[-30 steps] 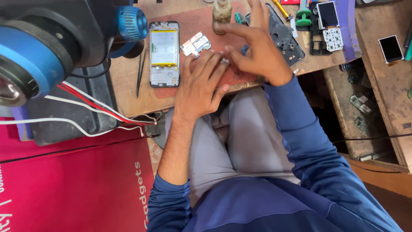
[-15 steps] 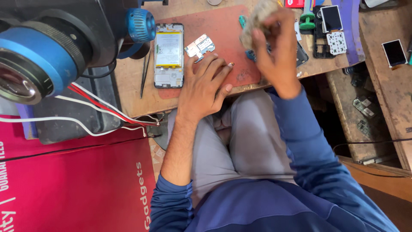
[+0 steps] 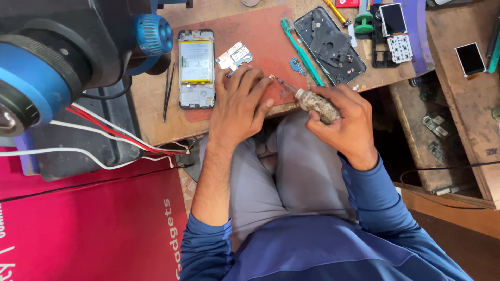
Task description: The person cleans and solders components on a phone motherboard using a brush and a soldering iron, then applies adhesive and cleans the internal frame of the phone body.
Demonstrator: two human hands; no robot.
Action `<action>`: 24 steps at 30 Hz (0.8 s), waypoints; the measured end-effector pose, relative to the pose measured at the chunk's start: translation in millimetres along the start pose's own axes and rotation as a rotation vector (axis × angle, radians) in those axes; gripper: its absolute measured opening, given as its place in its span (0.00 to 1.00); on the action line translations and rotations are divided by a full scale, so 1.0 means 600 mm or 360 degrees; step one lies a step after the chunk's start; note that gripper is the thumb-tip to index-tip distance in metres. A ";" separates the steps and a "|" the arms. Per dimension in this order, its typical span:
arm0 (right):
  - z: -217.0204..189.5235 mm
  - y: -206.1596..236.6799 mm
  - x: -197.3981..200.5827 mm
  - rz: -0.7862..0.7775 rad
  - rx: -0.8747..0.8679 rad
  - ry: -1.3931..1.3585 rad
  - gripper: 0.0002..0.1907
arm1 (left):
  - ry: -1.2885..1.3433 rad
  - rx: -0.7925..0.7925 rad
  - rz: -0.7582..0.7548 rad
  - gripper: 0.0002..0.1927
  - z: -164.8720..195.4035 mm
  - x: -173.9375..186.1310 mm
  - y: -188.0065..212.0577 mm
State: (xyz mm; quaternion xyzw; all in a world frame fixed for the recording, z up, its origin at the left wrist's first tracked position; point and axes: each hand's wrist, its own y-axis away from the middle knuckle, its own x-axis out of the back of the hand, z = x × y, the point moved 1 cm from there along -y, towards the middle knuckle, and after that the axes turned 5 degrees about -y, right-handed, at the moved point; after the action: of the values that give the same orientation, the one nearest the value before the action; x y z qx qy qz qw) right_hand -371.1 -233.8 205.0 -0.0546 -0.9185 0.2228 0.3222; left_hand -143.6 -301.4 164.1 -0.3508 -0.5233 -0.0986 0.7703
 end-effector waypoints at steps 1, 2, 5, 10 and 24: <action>-0.001 -0.001 -0.001 0.0000 -0.0001 0.0011 0.23 | 0.0001 0.0001 0.0003 0.21 0.000 0.000 0.000; -0.002 -0.002 -0.002 -0.0001 -0.0002 0.0023 0.23 | 0.0002 0.0001 0.0007 0.21 0.000 0.000 0.001; 0.000 -0.005 -0.005 0.0003 -0.0005 0.0053 0.23 | 0.0013 0.0005 0.0010 0.21 0.000 0.001 0.001; 0.005 -0.007 -0.005 -0.0013 0.0038 0.0009 0.23 | 0.0014 0.0000 0.0005 0.22 0.001 0.002 -0.001; 0.003 -0.013 -0.002 -0.0042 -0.0070 0.0042 0.22 | 0.0016 0.0003 0.0017 0.21 0.001 0.004 -0.001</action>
State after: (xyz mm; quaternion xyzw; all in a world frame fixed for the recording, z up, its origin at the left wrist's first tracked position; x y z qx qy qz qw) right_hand -370.6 -241.8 206.5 -0.0524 -0.9194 0.1975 0.3361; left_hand -143.4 -301.1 166.4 -0.3524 -0.5175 -0.0959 0.7738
